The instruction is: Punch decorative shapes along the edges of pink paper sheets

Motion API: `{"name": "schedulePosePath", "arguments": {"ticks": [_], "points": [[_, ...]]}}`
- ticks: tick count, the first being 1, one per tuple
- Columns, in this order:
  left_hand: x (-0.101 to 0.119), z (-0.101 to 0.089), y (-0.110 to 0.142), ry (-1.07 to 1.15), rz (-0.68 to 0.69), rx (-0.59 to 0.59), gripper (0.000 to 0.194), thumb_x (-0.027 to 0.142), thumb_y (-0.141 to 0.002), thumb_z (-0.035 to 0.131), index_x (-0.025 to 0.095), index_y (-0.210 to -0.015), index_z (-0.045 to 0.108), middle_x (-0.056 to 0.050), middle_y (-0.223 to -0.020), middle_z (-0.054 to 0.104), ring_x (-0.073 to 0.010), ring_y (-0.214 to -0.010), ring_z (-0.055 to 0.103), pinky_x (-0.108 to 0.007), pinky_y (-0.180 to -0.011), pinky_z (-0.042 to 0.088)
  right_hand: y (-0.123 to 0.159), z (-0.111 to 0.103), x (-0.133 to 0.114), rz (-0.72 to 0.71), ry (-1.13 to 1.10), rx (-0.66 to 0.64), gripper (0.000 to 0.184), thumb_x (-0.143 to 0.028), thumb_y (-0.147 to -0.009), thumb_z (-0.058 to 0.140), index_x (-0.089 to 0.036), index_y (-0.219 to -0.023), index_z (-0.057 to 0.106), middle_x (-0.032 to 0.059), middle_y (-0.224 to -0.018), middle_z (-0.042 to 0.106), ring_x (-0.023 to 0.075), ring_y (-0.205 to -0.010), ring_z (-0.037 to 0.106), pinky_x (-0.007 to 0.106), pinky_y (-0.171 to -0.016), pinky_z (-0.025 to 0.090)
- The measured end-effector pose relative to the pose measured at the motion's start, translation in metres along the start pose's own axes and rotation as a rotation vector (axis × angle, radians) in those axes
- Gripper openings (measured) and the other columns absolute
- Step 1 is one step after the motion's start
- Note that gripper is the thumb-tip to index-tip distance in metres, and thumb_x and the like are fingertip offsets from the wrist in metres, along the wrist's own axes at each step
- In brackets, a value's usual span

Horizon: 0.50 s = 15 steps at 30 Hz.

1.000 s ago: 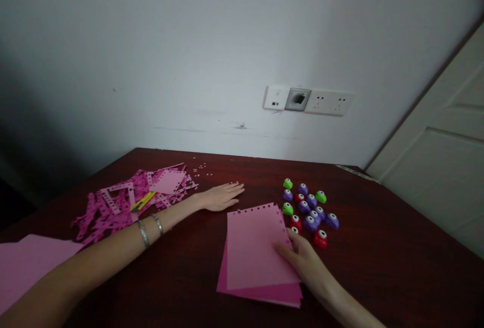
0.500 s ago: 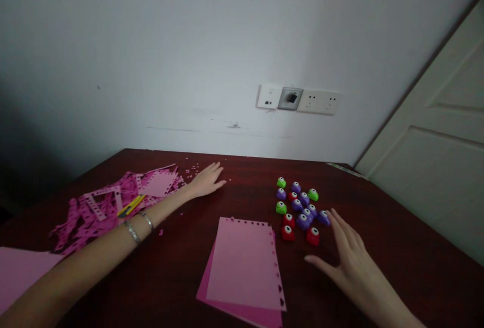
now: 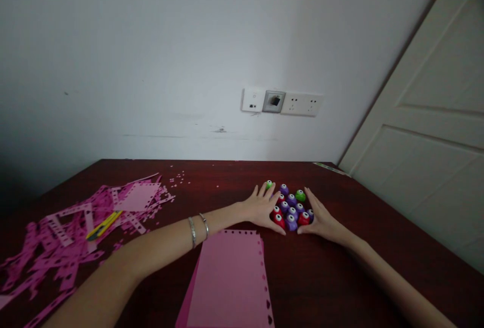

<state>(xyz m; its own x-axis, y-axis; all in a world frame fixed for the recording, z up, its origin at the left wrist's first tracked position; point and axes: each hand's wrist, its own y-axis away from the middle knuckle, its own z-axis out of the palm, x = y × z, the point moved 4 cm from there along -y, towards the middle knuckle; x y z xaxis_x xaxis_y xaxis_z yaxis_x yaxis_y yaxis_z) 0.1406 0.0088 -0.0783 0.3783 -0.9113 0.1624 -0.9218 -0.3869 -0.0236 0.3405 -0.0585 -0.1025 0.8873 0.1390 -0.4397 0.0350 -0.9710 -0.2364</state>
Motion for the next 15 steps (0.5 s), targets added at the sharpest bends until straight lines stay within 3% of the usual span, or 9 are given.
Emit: {"name": "schedulePosePath", "arguments": {"ticks": [3, 7, 11, 15], "points": [[-0.018, -0.002, -0.012, 0.047, -0.022, -0.036, 0.118, 0.078, -0.06, 0.049, 0.014, -0.143, -0.005, -0.017, -0.148, -0.014, -0.0419, -0.133, -0.009, -0.059, -0.104, 0.008, -0.017, -0.001, 0.0, -0.048, -0.08, -0.08, 0.126, -0.055, -0.052, 0.074, -0.014, -0.144, -0.001, 0.0216, -0.149, 0.01, 0.0344, -0.136, 0.013, 0.051, -0.108, 0.017], [-0.035, -0.007, -0.019, 0.096, 0.035, -0.041, 0.114, 0.074, -0.063, 0.051, 0.013, -0.143, -0.002, -0.018, -0.149, -0.01, -0.0354, -0.136, -0.001, -0.05, -0.108, 0.01, -0.041, 0.006, -0.003, -0.107, -0.132, -0.116, 0.124, -0.055, -0.052, 0.075, -0.015, -0.145, 0.002, 0.0211, -0.148, 0.014, 0.0335, -0.135, 0.017, 0.05, -0.109, 0.018], [-0.055, -0.012, -0.017, 0.141, 0.049, -0.029, 0.115, 0.072, -0.062, 0.055, 0.009, -0.143, 0.003, -0.019, -0.149, -0.007, -0.03, -0.137, 0.002, -0.039, -0.11, 0.015, -0.07, 0.018, -0.012, -0.174, -0.174, -0.115, 0.123, -0.053, -0.051, 0.076, -0.014, -0.144, 0.006, 0.022, -0.147, 0.018, 0.0326, -0.134, 0.02, 0.047, -0.109, 0.018], [-0.08, -0.019, -0.006, 0.16, -0.019, -0.019, 0.112, 0.069, -0.062, 0.058, 0.014, -0.144, 0.003, -0.015, -0.15, -0.01, -0.0305, -0.137, 0.004, -0.037, -0.109, 0.018, -0.105, 0.033, -0.028, -0.21, -0.195, -0.116, 0.124, -0.052, -0.048, 0.078, -0.015, -0.144, 0.01, 0.0221, -0.145, 0.023, 0.0339, -0.133, 0.024, 0.049, -0.108, 0.019]]}}
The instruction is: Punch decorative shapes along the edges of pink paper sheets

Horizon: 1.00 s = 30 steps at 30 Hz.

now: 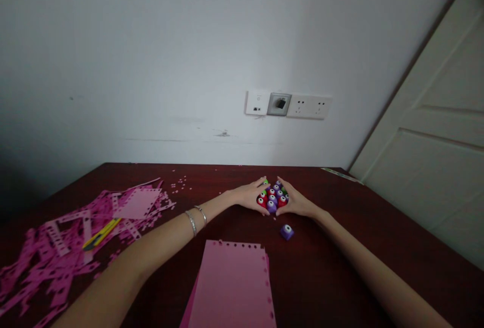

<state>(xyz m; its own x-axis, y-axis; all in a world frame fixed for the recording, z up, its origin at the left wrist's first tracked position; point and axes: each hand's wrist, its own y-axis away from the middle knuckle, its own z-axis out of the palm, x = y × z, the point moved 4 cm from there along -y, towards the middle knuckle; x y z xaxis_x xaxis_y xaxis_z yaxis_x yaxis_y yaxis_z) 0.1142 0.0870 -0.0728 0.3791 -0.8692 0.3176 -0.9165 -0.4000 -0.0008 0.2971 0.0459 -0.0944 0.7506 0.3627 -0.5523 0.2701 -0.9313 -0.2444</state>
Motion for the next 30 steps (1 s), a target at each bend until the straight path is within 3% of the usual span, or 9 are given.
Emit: {"name": "schedulePosePath", "arguments": {"ticks": [7, 11, 19, 22, 24, 27, 29, 30], "points": [[-0.052, -0.019, 0.032, 0.015, -0.086, 0.066, 0.1, 0.065, -0.067, 0.057, 0.017, -0.143, 0.013, -0.013, -0.151, -0.003, -0.0306, -0.134, 0.019, -0.034, -0.108, 0.022, -0.074, 0.031, -0.016, -0.098, -0.024, -0.041, 0.121, -0.054, -0.046, 0.079, -0.014, -0.142, 0.018, 0.0209, -0.144, 0.026, 0.0346, -0.132, 0.026, 0.047, -0.108, 0.021], [-0.082, -0.029, 0.053, 0.01, -0.158, 0.094, 0.093, 0.062, -0.072, 0.055, 0.012, -0.142, 0.019, -0.016, -0.15, 0.005, -0.0308, -0.135, 0.017, -0.035, -0.109, 0.02, -0.111, 0.05, -0.029, -0.14, -0.028, -0.053, 0.118, -0.055, -0.048, 0.078, -0.011, -0.141, 0.02, 0.0215, -0.143, 0.028, 0.0345, -0.13, 0.029, 0.045, -0.108, 0.022], [-0.119, -0.042, 0.08, -0.047, -0.342, 0.129, 0.092, 0.06, -0.074, 0.053, 0.014, -0.143, 0.013, -0.015, -0.15, 0.01, -0.0304, -0.136, 0.013, -0.04, -0.109, 0.018, -0.151, 0.069, -0.059, -0.166, 0.025, -0.073, 0.116, -0.059, -0.049, 0.075, -0.01, -0.14, 0.022, 0.0216, -0.142, 0.031, 0.0356, -0.129, 0.03, 0.046, -0.107, 0.023], [-0.109, -0.049, 0.082, -0.107, -0.322, 0.157, 0.094, 0.054, -0.073, 0.057, 0.011, -0.143, 0.01, -0.017, -0.149, 0.01, -0.0311, -0.136, 0.011, -0.04, -0.11, 0.018, -0.149, 0.061, -0.067, -0.156, 0.061, -0.064, 0.116, -0.059, -0.049, 0.076, -0.008, -0.14, 0.023, 0.024, -0.142, 0.028, 0.0382, -0.13, 0.026, 0.049, -0.107, 0.022], [-0.089, -0.054, 0.081, -0.165, -0.256, 0.213, 0.088, 0.048, -0.077, 0.055, 0.01, -0.142, 0.01, -0.017, -0.149, 0.011, -0.0292, -0.136, 0.011, -0.038, -0.11, 0.019, -0.137, 0.046, -0.073, -0.152, 0.083, -0.051, 0.109, -0.057, -0.054, 0.074, -0.009, -0.139, 0.026, 0.0243, -0.142, 0.027, 0.0397, -0.131, 0.023, 0.053, -0.105, 0.021], [-0.044, -0.056, 0.081, -0.295, -0.07, 0.302, 0.061, 0.034, -0.088, 0.041, 0.008, -0.139, 0.022, -0.015, -0.148, 0.018, -0.0222, -0.136, 0.015, -0.033, -0.11, 0.018, -0.102, 0.013, -0.088, -0.176, 0.102, -0.044, 0.071, -0.049, -0.069, 0.067, -0.016, -0.128, 0.044, 0.018, -0.137, 0.035, 0.0341, -0.127, 0.032, 0.05, -0.104, 0.025], [-0.01, -0.046, 0.08, -0.396, 0.103, 0.261, 0.047, 0.027, -0.091, 0.034, 0.006, -0.132, 0.035, -0.016, -0.144, 0.028, -0.0197, -0.135, 0.019, -0.03, -0.111, 0.015, -0.067, -0.01, -0.099, -0.206, 0.101, -0.091, 0.04, -0.043, -0.079, 0.058, -0.019, -0.111, 0.057, 0.0116, -0.12, 0.051, 0.0252, -0.111, 0.05, 0.041, -0.097, 0.037], [0.005, -0.039, 0.079, -0.435, 0.173, 0.225, 0.044, 0.026, -0.092, 0.033, 0.005, -0.129, 0.04, -0.015, -0.143, 0.031, -0.0195, -0.135, 0.02, -0.03, -0.111, 0.015, -0.048, -0.019, -0.105, -0.21, 0.1, -0.126, 0.033, -0.041, -0.08, 0.056, -0.019, -0.105, 0.06, 0.0091, -0.11, 0.056, 0.0222, -0.099, 0.055, 0.037, -0.089, 0.043]]}}
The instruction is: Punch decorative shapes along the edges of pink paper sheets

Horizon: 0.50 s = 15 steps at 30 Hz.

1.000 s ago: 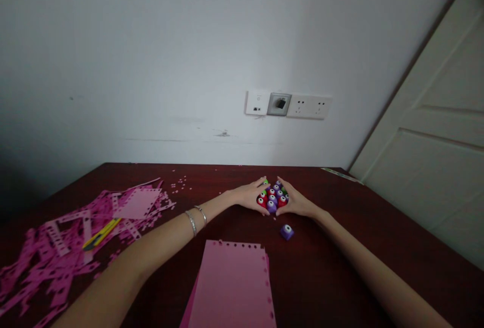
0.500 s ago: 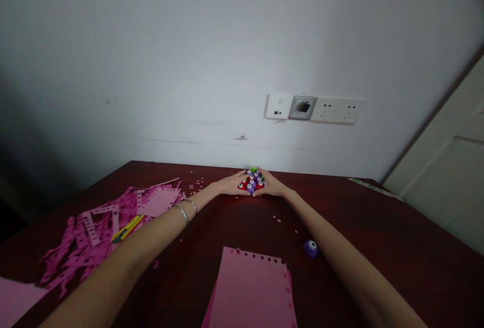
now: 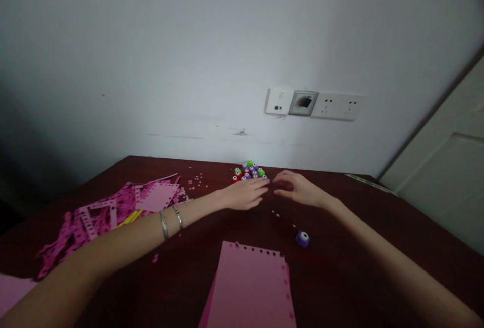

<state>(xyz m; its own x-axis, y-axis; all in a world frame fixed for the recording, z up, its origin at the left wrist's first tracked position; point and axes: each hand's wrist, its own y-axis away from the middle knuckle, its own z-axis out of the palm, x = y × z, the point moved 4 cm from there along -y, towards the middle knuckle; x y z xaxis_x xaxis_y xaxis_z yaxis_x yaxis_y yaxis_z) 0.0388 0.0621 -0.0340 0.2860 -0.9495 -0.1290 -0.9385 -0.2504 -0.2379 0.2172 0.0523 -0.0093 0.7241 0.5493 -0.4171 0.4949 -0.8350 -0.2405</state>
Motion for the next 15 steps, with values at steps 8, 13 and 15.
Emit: {"name": "schedulePosePath", "arguments": {"ticks": [8, 13, 15], "points": [[0.084, 0.032, -0.028, 0.123, 0.176, -0.183, 0.053, 0.032, -0.092, 0.031, 0.007, -0.138, 0.027, -0.014, -0.147, 0.024, -0.0208, -0.136, 0.015, -0.035, -0.11, 0.02, 0.112, 0.011, -0.032, 0.161, -0.013, -0.346, 0.038, -0.027, -0.077, 0.059, -0.021, -0.115, 0.054, 0.0068, -0.112, 0.053, 0.0192, -0.094, 0.056, 0.03, -0.082, 0.044], [0.075, 0.049, -0.044, 0.268, 0.173, -0.248, 0.051, 0.04, -0.095, 0.021, 0.019, -0.141, 0.024, -0.006, -0.15, 0.016, -0.0213, -0.137, 0.008, -0.042, -0.11, 0.014, 0.118, 0.013, -0.018, 0.171, 0.021, -0.268, 0.014, -0.024, -0.082, 0.051, -0.019, -0.093, 0.058, 0.0048, -0.094, 0.058, 0.0177, -0.083, 0.056, 0.029, -0.075, 0.044], [0.054, 0.055, -0.045, 0.275, 0.084, -0.263, 0.052, 0.044, -0.094, 0.019, 0.021, -0.142, 0.021, -0.005, -0.15, 0.013, -0.0214, -0.138, 0.006, -0.043, -0.11, 0.013, 0.114, 0.008, -0.007, 0.202, 0.053, -0.251, 0.013, -0.028, -0.081, 0.054, -0.019, -0.09, 0.058, 0.0045, -0.09, 0.059, 0.0171, -0.077, 0.057, 0.029, -0.071, 0.044]]}}
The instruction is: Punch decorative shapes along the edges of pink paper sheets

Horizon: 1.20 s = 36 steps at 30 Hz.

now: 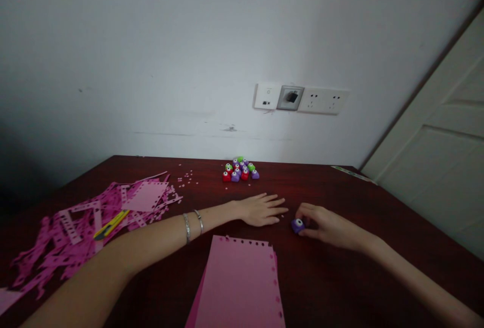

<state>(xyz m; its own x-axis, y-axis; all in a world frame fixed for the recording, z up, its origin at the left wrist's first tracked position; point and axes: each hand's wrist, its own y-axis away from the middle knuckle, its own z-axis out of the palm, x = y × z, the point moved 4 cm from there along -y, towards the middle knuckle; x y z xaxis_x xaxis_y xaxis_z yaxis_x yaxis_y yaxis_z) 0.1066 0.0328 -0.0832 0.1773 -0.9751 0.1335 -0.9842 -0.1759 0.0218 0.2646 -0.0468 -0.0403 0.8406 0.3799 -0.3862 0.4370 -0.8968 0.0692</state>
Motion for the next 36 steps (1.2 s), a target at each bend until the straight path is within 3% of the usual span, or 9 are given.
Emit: {"name": "schedulePosePath", "arguments": {"ticks": [6, 16, 18, 20, 23, 25, 29, 33, 36], "points": [[-0.055, 0.001, 0.028, -0.007, -0.306, -0.002, 0.066, 0.053, -0.092, 0.011, 0.011, -0.143, 0.014, -0.01, -0.15, 0.007, -0.0199, -0.138, 0.002, -0.037, -0.111, 0.008, -0.038, -0.017, 0.028, 0.104, 0.089, 0.169, 0.02, -0.035, -0.08, 0.057, -0.018, -0.091, 0.06, 0.0051, -0.087, 0.064, 0.0173, -0.074, 0.06, 0.026, -0.068, 0.045], [-0.054, -0.004, 0.135, -0.081, -0.403, -0.026, 0.067, 0.051, -0.093, 0.014, 0.005, -0.142, 0.015, -0.013, -0.149, 0.009, -0.0188, -0.137, 0.008, -0.029, -0.11, 0.011, -0.136, -0.013, 0.053, 0.221, 0.195, 0.301, 0.027, -0.042, -0.081, 0.056, -0.019, -0.093, 0.062, 0.0085, -0.095, 0.065, 0.0226, -0.087, 0.061, 0.027, -0.066, 0.043], [-0.055, -0.008, 0.156, -0.153, -0.385, 0.018, 0.059, 0.045, -0.094, 0.019, 0.008, -0.14, 0.022, -0.012, -0.148, 0.019, -0.0184, -0.136, 0.018, -0.029, -0.109, 0.017, -0.148, -0.013, 0.053, 0.217, 0.205, 0.317, 0.028, -0.042, -0.082, 0.054, -0.019, -0.097, 0.06, 0.0091, -0.1, 0.065, 0.0231, -0.091, 0.06, 0.028, -0.067, 0.044], [-0.06, -0.017, 0.173, -0.249, -0.383, 0.078, 0.048, 0.036, -0.095, 0.023, 0.011, -0.132, 0.04, -0.011, -0.138, 0.041, -0.0181, -0.127, 0.036, -0.03, -0.104, 0.026, -0.154, -0.014, 0.05, 0.202, 0.215, 0.336, 0.031, -0.042, -0.082, 0.054, -0.018, -0.102, 0.057, 0.01, -0.106, 0.063, 0.0235, -0.096, 0.059, 0.028, -0.07, 0.044], [-0.079, -0.04, 0.188, -0.401, -0.486, 0.137, 0.039, 0.03, -0.092, 0.03, 0.014, -0.091, 0.065, -0.01, -0.093, 0.067, -0.02, -0.097, 0.055, -0.034, -0.091, 0.037, -0.148, -0.016, 0.041, 0.178, 0.236, 0.378, 0.031, -0.043, -0.085, 0.049, -0.018, -0.103, 0.053, 0.0107, -0.106, 0.061, 0.0227, -0.094, 0.059, 0.029, -0.07, 0.044], [-0.099, -0.06, 0.191, -0.454, -0.606, 0.169, 0.038, 0.029, -0.089, 0.035, 0.014, -0.073, 0.065, -0.01, -0.077, 0.065, -0.0218, -0.088, 0.055, -0.035, -0.085, 0.039, -0.131, -0.016, 0.033, 0.156, 0.258, 0.407, 0.027, -0.043, -0.088, 0.043, -0.019, -0.097, 0.052, 0.0091, -0.101, 0.062, 0.0213, -0.088, 0.06, 0.028, -0.066, 0.043], [-0.149, -0.094, 0.171, -0.373, -0.771, 0.218, 0.027, 0.028, -0.082, 0.045, 0.012, -0.083, 0.066, -0.013, -0.092, 0.063, -0.0231, -0.093, 0.054, -0.031, -0.079, 0.04, -0.079, -0.005, 0.021, 0.115, 0.329, 0.42, 0.025, -0.041, -0.091, 0.036, -0.02, -0.086, 0.05, 0.0068, -0.089, 0.061, 0.0209, -0.078, 0.061, 0.027, -0.059, 0.041], [-0.183, -0.102, 0.122, -0.22, -0.752, 0.159, 0.025, 0.026, -0.078, 0.052, 0.011, -0.092, 0.066, -0.009, -0.095, 0.065, -0.0174, -0.084, 0.057, -0.023, -0.072, 0.042, -0.04, 0.018, 0.016, 0.168, 0.513, 0.31, 0.028, -0.036, -0.093, 0.031, -0.019, -0.082, 0.049, 0.0071, -0.08, 0.064, 0.0222, -0.067, 0.063, 0.026, -0.05, 0.038], [-0.187, -0.098, 0.081, -0.098, -0.72, 0.125, 0.023, 0.025, -0.08, 0.054, 0.011, -0.093, 0.065, -0.007, -0.093, 0.066, -0.0145, -0.079, 0.058, -0.022, -0.07, 0.044, -0.042, 0.031, 0.006, 0.228, 0.547, 0.231, 0.029, -0.031, -0.094, 0.03, -0.017, -0.081, 0.052, 0.008, -0.08, 0.066, 0.023, -0.067, 0.065, 0.027, -0.05, 0.04]]}}
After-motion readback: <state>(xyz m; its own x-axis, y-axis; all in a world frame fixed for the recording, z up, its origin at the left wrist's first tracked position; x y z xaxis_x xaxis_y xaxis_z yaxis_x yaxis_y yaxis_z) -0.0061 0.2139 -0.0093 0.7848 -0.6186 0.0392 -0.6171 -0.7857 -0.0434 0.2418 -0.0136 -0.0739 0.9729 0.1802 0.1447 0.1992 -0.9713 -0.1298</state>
